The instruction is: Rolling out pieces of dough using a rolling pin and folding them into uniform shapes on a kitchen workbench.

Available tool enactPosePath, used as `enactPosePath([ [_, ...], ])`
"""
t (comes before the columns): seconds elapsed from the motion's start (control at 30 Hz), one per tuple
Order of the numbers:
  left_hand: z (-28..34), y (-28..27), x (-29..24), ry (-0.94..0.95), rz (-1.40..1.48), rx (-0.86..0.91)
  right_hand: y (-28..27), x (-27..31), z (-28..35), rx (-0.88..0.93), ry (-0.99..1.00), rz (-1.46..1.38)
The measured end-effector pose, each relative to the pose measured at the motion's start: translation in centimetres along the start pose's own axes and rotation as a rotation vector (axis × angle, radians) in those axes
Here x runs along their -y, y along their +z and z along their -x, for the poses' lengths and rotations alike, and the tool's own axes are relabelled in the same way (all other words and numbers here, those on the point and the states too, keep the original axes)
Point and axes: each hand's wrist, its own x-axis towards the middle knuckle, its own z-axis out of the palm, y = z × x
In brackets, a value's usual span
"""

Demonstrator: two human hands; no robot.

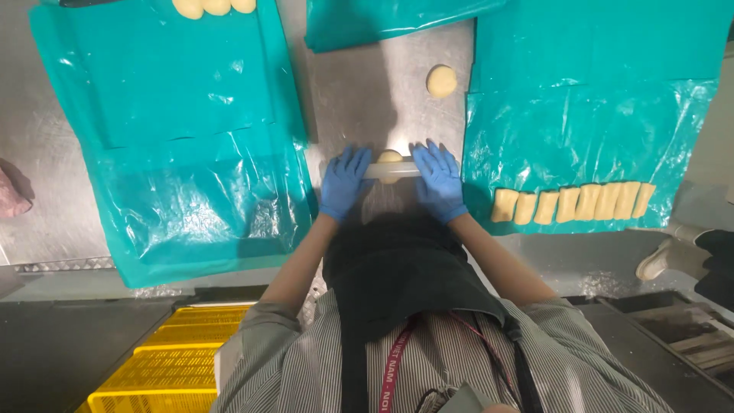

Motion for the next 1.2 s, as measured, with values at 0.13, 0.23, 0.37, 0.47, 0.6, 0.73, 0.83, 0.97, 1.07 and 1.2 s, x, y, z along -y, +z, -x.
enactPosePath([
  [0.13, -2.8, -1.0, 0.3, -0.137, 0.042, 0.077, 1.3, -2.2, -3.7, 0.026, -0.043, -0.176],
  [0.23, -7.0, -3.0, 1.8, -0.212, 0.054, 0.197, 4.1, -5.4, -6.3, 0.126, -0.083, -0.051],
  [0.37, -11.8, -3.7, 4.9, -0.262, -0.005, 0.184, 4.2, -7.4, -10.9, 0.155, -0.263, 0.057],
  [0.47, -14.4, -3.7, 6.6, -0.248, -0.018, 0.115, 2.0, -7.9, -14.3, 0.225, -0.52, 0.036],
  [0.6, -14.7, -5.2, 6.1, -0.218, 0.019, 0.065, 1.3, -8.4, -14.5, 0.285, -0.649, 0.052],
  [0.73, -11.2, -4.1, 4.6, -0.216, 0.063, 0.032, 0.0, -7.1, -11.1, 0.241, -0.66, 0.045],
  [0.83, -9.6, -3.4, 4.2, -0.227, 0.105, 0.042, -0.3, -6.4, -9.7, 0.232, -0.497, -0.17],
  [0.97, -10.5, -3.8, 4.1, -0.216, 0.198, -0.062, 0.3, -5.7, -10.8, 0.17, -0.306, -0.283],
  [1.07, -13.0, -3.7, 4.6, -0.198, 0.219, -0.15, 3.0, -7.1, -11.7, 0.095, -0.393, -0.212],
  [1.2, -11.5, -1.2, 3.3, -0.263, 0.198, -0.089, 2.8, -6.4, -9.3, 0.0, -0.238, -0.378],
])
